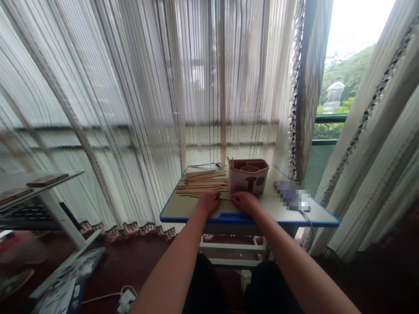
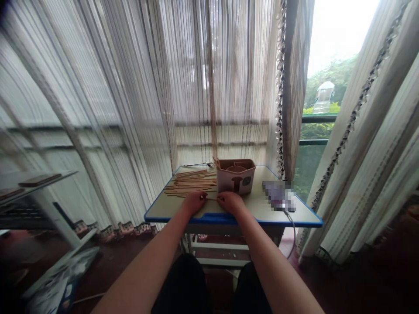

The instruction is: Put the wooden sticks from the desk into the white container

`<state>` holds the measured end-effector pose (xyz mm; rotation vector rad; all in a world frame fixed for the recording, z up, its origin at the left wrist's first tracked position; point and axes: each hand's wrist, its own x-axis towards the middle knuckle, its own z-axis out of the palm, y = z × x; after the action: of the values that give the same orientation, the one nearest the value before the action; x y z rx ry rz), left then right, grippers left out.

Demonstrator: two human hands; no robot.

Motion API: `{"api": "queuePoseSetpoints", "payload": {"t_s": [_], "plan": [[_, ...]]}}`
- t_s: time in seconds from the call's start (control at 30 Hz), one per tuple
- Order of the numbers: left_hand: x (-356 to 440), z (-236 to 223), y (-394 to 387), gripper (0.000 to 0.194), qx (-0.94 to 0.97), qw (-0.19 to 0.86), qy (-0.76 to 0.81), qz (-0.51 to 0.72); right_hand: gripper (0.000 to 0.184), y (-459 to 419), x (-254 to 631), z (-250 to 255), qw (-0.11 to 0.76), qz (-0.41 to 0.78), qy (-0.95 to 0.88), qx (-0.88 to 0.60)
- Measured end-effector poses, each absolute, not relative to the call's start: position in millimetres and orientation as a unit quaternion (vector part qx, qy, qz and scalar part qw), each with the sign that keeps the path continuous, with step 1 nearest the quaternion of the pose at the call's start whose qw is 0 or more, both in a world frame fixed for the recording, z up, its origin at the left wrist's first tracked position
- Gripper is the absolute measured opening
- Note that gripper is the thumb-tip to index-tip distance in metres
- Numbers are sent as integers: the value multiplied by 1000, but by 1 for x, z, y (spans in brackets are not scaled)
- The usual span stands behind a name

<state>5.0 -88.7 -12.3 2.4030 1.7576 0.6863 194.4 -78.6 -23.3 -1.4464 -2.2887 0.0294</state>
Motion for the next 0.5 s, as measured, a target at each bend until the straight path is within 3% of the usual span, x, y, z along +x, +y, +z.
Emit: {"api": "queuePoseSetpoints", "payload": {"t_s": [0.17,0.5], "plan": [[9,-10,-93,29,754,19,616,228,25,-75,196,-26,232,5,-801,-551],[5,-20,-85,29,749,-50,609,256,32,-82,208,-21,440,-53,-700,-560]]}}
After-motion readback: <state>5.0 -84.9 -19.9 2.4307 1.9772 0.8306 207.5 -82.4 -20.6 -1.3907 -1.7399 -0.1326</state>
